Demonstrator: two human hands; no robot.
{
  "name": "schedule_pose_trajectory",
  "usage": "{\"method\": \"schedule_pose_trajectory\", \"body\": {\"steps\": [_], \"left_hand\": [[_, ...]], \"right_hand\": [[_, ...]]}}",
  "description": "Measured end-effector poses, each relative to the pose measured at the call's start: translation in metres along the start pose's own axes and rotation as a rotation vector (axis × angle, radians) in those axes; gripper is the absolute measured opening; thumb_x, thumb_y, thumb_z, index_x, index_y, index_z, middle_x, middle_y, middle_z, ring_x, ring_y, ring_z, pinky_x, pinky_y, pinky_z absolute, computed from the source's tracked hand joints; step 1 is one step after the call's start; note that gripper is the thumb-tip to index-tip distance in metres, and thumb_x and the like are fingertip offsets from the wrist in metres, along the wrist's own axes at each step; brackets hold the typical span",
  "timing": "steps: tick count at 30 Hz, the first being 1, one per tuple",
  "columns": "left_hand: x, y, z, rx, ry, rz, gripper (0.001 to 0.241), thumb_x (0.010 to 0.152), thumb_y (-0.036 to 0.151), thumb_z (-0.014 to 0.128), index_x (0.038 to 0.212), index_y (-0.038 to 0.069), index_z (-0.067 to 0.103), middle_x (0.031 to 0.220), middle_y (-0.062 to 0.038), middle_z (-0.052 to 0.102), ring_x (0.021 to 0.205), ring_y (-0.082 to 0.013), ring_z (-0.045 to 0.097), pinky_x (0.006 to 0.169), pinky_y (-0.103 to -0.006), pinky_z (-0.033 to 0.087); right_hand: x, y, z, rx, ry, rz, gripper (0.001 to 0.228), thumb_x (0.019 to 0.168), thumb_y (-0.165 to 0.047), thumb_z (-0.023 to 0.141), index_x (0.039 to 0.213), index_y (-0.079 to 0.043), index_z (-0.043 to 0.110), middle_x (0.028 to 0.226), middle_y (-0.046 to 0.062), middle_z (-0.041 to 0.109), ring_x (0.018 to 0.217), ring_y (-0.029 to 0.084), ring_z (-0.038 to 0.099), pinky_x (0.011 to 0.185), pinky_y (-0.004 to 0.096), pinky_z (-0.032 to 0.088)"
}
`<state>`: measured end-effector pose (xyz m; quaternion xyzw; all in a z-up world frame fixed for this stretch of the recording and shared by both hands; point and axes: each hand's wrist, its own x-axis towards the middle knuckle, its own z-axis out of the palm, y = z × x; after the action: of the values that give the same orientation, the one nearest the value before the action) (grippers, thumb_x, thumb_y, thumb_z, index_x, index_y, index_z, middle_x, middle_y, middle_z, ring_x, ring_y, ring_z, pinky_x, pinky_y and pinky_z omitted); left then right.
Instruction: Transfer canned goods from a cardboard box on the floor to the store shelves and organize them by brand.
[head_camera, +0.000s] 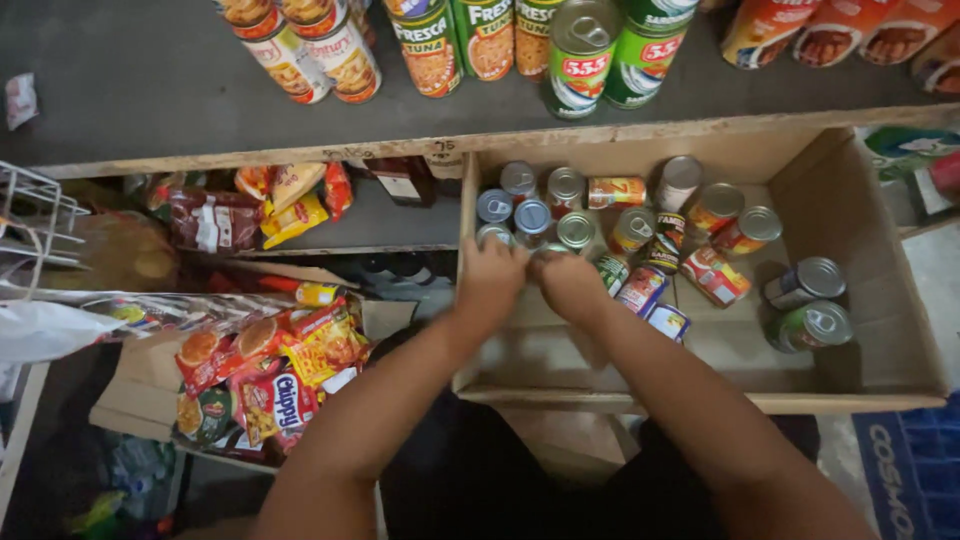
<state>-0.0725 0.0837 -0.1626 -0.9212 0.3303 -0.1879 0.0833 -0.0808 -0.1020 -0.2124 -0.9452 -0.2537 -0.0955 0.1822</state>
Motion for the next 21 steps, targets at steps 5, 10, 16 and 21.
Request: {"method": "schedule_pose_trajectory", "body": {"steps": [5,10,16,21], "left_hand": [[0.022,0.017,0.042,-0.007,-0.027,-0.081,0.015,0.087,0.027,0.063,0.097,0.016,0.066,0.102,-0.008,0.064,0.103,-0.0282,0.058,0.087,-0.0517,0.043],[0.038,0.027,-0.012,-0.149,-0.001,-0.025,0.026,0.075,0.026,0.063,0.098,0.016,0.068,0.103,-0.007,0.064,0.102,-0.0271,0.058,0.085,-0.0532,0.043],[0.052,0.073,0.012,-0.343,0.160,0.310,0.027,0.089,0.025,0.061,0.110,0.010,0.069,0.116,-0.010,0.066,0.120,-0.0301,0.057,0.093,-0.0500,0.043],[0.054,0.101,0.052,-0.313,0.041,0.306,0.034,0.079,0.025,0.060,0.110,0.014,0.071,0.115,-0.015,0.071,0.128,-0.0341,0.054,0.110,-0.0590,0.034]], "right_hand": [[-0.005,0.026,-0.028,0.210,-0.154,0.132,0.017,0.075,-0.021,0.076,0.084,-0.009,0.067,0.089,0.015,0.070,0.084,0.037,0.069,0.072,0.047,0.057],[-0.023,0.044,-0.099,0.179,-0.219,0.306,0.027,0.075,-0.028,0.079,0.097,-0.015,0.069,0.090,0.013,0.071,0.085,0.036,0.070,0.075,0.048,0.056],[-0.059,0.059,-0.107,-0.151,-0.366,0.377,0.076,0.063,-0.038,0.087,0.132,-0.021,0.061,0.125,0.013,0.061,0.113,0.037,0.060,0.090,0.049,0.054],[-0.066,0.047,-0.086,-0.285,-0.445,0.421,0.087,0.068,-0.034,0.083,0.147,-0.021,0.049,0.128,0.012,0.061,0.117,0.038,0.058,0.091,0.048,0.055]]}}
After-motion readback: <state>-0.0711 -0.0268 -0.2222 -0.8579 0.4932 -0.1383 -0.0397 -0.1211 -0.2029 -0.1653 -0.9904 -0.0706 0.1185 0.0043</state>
